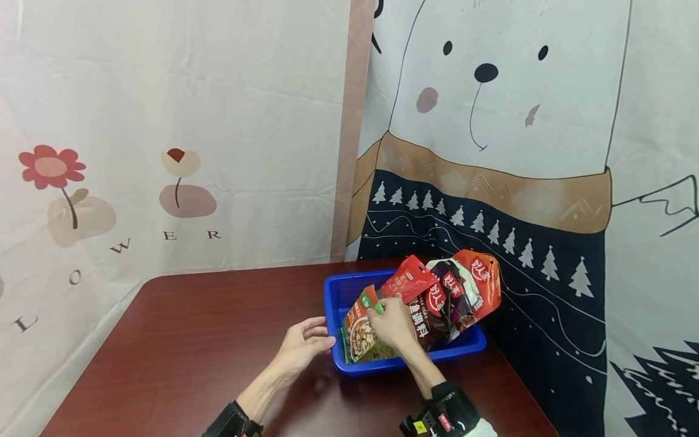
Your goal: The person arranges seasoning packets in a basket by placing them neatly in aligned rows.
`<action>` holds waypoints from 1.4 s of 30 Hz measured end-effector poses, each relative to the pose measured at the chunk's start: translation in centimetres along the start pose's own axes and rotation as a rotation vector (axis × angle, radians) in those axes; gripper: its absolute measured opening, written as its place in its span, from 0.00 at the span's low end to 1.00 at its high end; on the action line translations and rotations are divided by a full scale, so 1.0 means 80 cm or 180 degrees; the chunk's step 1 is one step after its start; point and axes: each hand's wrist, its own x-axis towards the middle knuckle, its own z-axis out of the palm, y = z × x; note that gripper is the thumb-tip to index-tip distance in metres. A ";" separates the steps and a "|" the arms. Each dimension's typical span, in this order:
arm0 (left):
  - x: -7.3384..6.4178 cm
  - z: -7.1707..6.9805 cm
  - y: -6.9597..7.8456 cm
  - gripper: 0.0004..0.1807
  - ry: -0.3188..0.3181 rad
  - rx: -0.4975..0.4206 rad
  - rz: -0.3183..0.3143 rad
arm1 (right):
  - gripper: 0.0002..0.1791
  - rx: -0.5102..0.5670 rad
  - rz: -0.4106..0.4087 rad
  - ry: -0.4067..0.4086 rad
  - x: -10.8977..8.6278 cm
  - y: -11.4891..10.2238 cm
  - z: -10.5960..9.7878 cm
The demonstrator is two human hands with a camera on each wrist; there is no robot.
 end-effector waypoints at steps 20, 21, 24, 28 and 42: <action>-0.002 -0.002 -0.002 0.40 0.0027 -0.0012 -0.0010 | 0.07 -0.0699 0.0161 -0.0405 0.016 0.026 -0.002; -0.002 -0.002 -0.002 0.40 0.0027 -0.0011 -0.0012 | 0.06 -0.0700 0.0161 -0.0416 0.017 0.028 -0.003; -0.003 -0.002 -0.002 0.40 0.0029 0.0008 -0.0001 | 0.04 -0.0665 0.0171 -0.0506 0.019 0.033 -0.007; -0.003 -0.001 -0.001 0.40 0.0031 -0.0003 -0.0007 | 0.10 -0.0673 0.0263 -0.0606 0.024 0.036 -0.015; -0.004 -0.003 -0.001 0.39 0.0040 0.0036 0.0009 | 0.27 -0.1152 0.0072 -0.0240 0.022 0.032 -0.044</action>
